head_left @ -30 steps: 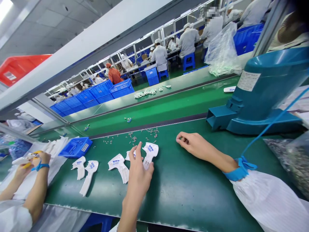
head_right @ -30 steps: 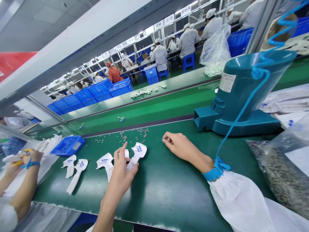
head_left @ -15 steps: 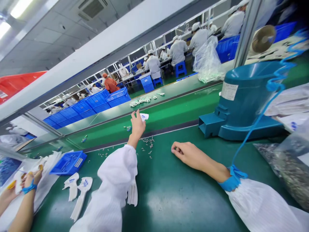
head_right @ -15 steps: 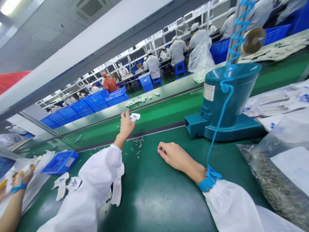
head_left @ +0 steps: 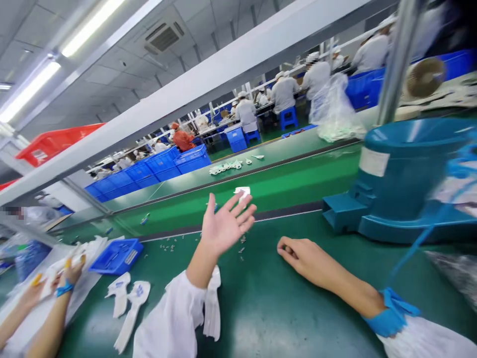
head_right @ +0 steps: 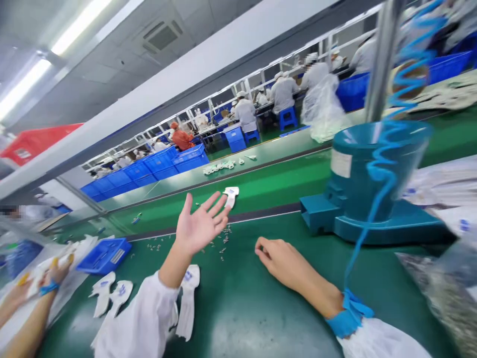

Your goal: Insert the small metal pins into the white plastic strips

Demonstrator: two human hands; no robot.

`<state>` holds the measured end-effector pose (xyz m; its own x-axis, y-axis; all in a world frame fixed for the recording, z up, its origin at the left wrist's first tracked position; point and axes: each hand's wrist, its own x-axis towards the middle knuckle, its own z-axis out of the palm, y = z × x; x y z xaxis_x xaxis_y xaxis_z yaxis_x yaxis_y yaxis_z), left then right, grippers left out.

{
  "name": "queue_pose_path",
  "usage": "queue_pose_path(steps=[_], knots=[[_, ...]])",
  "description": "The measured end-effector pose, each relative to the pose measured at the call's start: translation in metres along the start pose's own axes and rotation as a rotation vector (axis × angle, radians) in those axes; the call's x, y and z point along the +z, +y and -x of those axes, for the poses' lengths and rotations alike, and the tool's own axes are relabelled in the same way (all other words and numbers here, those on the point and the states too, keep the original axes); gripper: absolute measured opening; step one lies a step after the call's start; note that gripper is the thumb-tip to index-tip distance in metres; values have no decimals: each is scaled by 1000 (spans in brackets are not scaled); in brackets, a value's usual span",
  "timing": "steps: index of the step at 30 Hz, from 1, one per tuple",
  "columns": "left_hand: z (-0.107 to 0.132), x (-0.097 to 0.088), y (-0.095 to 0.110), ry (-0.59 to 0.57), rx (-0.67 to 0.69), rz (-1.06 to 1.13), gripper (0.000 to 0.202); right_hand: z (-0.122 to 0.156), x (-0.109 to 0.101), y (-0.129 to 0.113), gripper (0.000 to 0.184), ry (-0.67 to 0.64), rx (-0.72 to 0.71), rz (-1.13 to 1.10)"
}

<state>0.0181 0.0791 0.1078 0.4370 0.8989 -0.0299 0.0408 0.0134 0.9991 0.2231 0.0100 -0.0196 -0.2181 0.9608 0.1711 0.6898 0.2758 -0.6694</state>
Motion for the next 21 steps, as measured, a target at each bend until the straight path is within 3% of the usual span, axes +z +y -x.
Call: queue_pose_path(steps=[2, 4, 7, 10, 13, 15, 17, 18, 21], knots=[[46, 6, 5, -128, -78, 313, 92, 1, 3, 4, 17, -26, 6, 1], [82, 12, 5, -144, -125, 489, 92, 0, 6, 7, 19, -50, 8, 2], [111, 18, 0, -103, -144, 622, 89, -3, 16, 5, 22, -33, -34, -5], [130, 16, -10, -49, -137, 600, 90, -8, 35, -9, 32, 27, -192, 27], [154, 8, -32, 39, -57, 310, 85, -15, 56, -34, 43, 6, -304, 117], [171, -3, -56, 168, 15, -110, 64, -20, 63, -51, 39, -44, -339, 193], [187, -18, -83, 444, 64, -588, 42, -25, 65, -62, 28, -75, -353, 269], [193, -26, -97, 527, 109, -766, 37, -26, 65, -65, 24, -82, -352, 297], [206, -43, -131, 551, 163, -1041, 29, -24, 60, -63, 24, -60, -343, 324]])
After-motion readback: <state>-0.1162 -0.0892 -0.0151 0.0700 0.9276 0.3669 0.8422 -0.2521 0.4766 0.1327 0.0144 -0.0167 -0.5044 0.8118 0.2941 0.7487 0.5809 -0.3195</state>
